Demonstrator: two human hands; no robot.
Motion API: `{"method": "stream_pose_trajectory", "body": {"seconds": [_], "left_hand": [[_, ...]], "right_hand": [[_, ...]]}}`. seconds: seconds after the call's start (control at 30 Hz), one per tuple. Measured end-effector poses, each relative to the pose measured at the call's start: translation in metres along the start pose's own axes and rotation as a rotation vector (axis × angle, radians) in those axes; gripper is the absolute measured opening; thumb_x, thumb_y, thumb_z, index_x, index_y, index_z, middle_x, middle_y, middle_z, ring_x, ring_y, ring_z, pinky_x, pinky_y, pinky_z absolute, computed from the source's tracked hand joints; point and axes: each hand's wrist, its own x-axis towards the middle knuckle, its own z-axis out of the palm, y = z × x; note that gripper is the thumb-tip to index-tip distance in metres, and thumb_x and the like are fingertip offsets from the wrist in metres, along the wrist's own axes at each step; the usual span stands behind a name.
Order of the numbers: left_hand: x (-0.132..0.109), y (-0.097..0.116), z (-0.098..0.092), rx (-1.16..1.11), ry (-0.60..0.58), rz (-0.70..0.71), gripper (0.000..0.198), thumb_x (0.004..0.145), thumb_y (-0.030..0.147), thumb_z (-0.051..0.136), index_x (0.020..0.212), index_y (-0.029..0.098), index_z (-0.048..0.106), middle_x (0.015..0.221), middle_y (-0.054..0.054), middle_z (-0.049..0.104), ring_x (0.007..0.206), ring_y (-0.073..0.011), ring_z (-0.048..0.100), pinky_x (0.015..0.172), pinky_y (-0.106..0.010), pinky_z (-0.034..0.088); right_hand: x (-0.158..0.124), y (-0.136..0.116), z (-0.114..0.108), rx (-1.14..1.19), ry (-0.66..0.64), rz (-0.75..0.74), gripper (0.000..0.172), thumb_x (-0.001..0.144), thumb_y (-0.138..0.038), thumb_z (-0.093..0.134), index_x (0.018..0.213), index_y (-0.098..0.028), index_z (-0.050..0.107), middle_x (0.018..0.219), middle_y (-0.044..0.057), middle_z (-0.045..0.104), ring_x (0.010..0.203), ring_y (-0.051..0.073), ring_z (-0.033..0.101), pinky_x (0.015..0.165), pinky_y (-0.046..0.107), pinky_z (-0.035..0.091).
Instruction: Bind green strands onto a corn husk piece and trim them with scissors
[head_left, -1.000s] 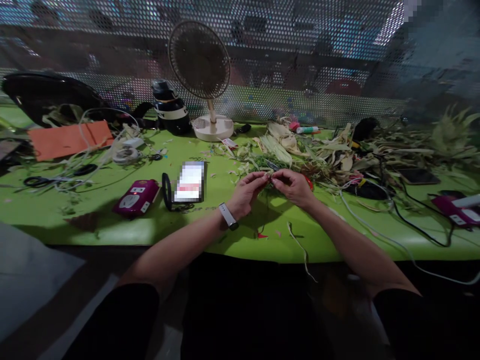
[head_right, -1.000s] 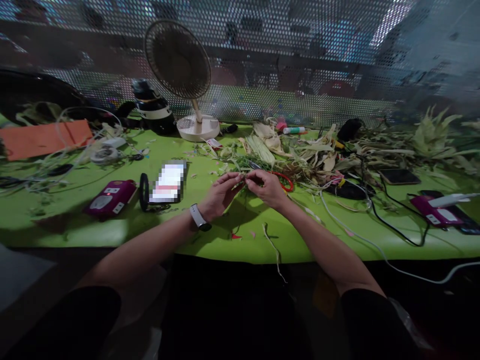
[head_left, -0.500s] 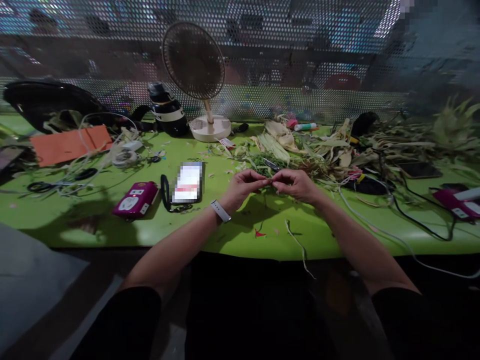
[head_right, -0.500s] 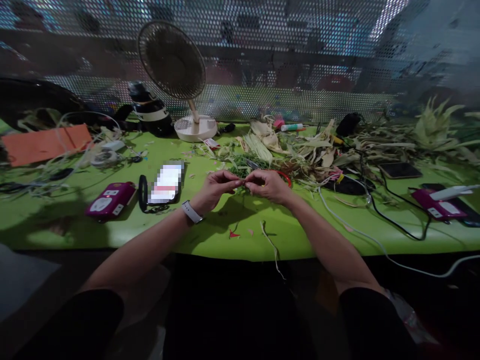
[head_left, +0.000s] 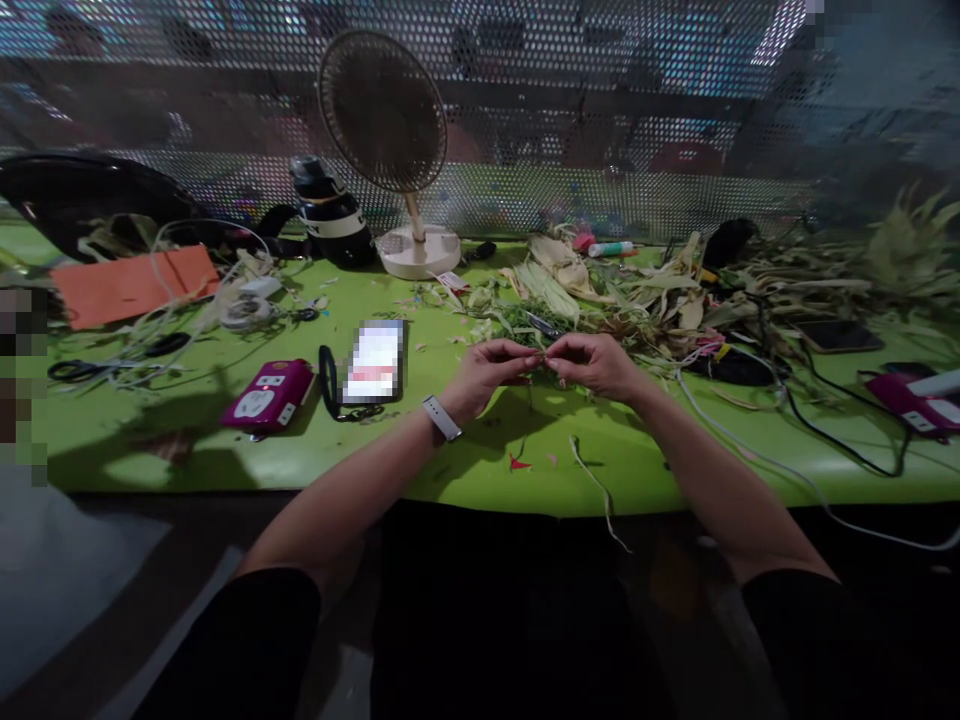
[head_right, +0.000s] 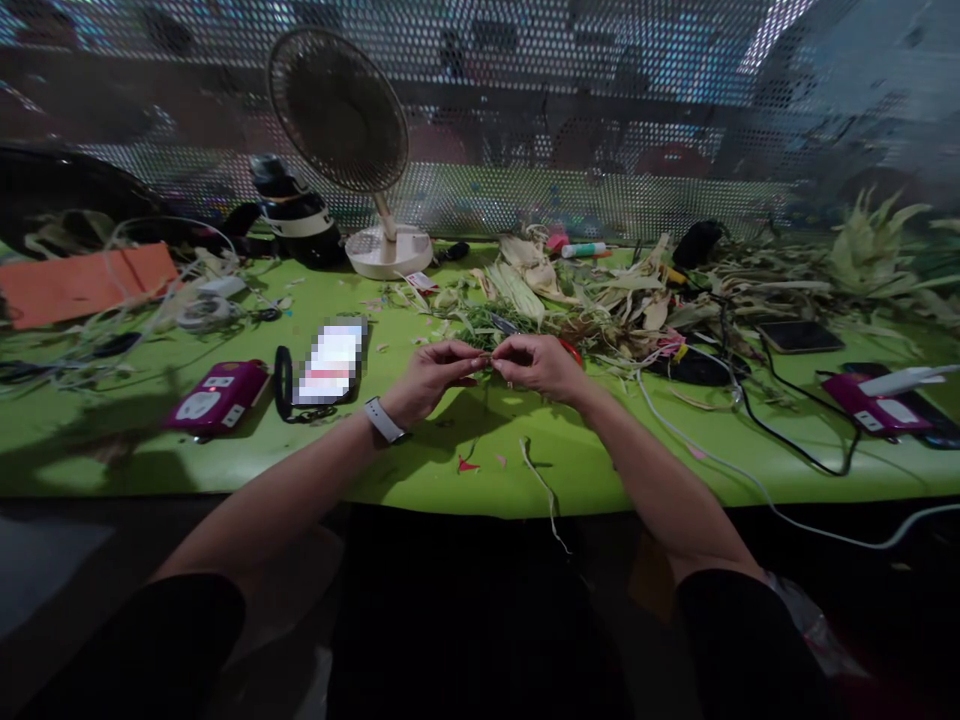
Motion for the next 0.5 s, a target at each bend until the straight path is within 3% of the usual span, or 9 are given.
{"method": "stream_pose_trajectory", "body": {"seconds": [0.2,0.4,0.5], "left_hand": [[-0.0012,0.0028,0.0001,0.064,0.014,0.015,0.031,0.054,0.031,0.090,0.069,0.014,0.070,0.074,-0.001,0.071,0.065,-0.0105,0.065,0.060,-0.024,0.054],[-0.0018,0.0065,0.0000,0.065,-0.078,-0.049,0.043,0.056,0.032,0.089,0.094,0.017,0.076,0.085,-0.003,0.075,0.075,-0.0119,0.067,0.075,-0.029,0.058],[-0.0012,0.0041,0.0000,0.059,-0.057,-0.049,0.035,0.056,0.033,0.089,0.083,0.016,0.076,0.092,-0.005,0.076,0.079,-0.0131,0.068,0.076,-0.031,0.058]], "right_hand": [[0.0004,0.0007,0.0016,0.108,-0.002,0.022,0.023,0.075,-0.037,0.066,0.083,-0.015,0.065,0.064,-0.001,0.061,0.054,0.009,0.053,0.051,0.023,0.043],[-0.0014,0.0014,0.0003,0.056,-0.005,0.008,0.022,0.076,-0.035,0.066,0.084,-0.014,0.067,0.063,-0.001,0.060,0.054,0.009,0.052,0.051,0.023,0.042],[-0.0012,0.0014,0.0007,0.071,0.015,0.007,0.020,0.075,-0.034,0.068,0.082,-0.015,0.067,0.063,-0.001,0.061,0.054,0.009,0.053,0.051,0.023,0.043]]}}
